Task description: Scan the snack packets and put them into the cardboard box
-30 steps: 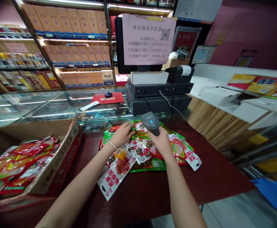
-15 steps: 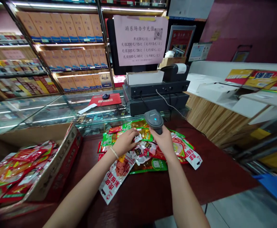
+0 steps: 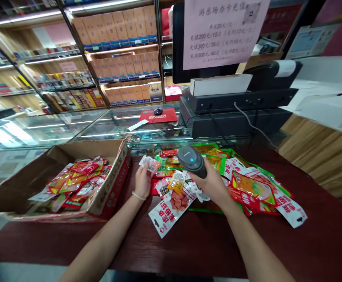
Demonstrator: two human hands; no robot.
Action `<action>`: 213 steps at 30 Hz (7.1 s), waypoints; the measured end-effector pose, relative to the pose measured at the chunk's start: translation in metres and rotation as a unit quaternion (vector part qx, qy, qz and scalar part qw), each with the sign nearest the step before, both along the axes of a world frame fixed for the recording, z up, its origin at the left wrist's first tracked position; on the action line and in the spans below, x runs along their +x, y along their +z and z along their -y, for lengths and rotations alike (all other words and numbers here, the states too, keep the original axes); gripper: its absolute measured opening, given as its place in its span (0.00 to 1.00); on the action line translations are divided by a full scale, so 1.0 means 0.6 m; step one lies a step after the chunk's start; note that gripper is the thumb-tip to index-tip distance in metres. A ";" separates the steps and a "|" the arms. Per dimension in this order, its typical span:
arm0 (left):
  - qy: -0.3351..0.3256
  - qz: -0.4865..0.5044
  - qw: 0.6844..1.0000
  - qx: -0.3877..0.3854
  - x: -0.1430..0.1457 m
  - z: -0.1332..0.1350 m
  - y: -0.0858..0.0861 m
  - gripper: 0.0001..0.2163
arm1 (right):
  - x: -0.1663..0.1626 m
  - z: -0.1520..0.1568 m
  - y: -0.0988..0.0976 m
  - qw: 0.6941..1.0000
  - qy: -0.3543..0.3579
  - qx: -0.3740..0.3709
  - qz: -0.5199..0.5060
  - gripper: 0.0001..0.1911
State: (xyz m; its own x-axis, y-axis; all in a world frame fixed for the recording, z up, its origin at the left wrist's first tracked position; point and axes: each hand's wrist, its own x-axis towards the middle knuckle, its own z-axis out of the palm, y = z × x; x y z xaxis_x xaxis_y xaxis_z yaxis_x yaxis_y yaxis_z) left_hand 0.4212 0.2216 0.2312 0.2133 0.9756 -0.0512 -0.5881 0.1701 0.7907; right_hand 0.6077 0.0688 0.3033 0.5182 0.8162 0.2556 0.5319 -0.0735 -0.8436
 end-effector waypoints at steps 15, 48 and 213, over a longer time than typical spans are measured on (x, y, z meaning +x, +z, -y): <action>-0.016 0.125 0.985 -0.116 -0.014 -0.029 -0.019 0.05 | -0.049 -0.009 -0.051 0.960 0.155 -0.191 0.137 0.32; 0.149 -0.596 0.700 0.363 -0.354 0.005 0.207 0.20 | -0.162 -0.100 0.027 0.972 0.176 -0.039 0.151 0.23; 0.027 -0.115 0.987 0.109 -0.011 -0.006 -0.016 0.18 | -0.001 -0.012 -0.023 0.998 -0.054 -0.007 -0.007 0.19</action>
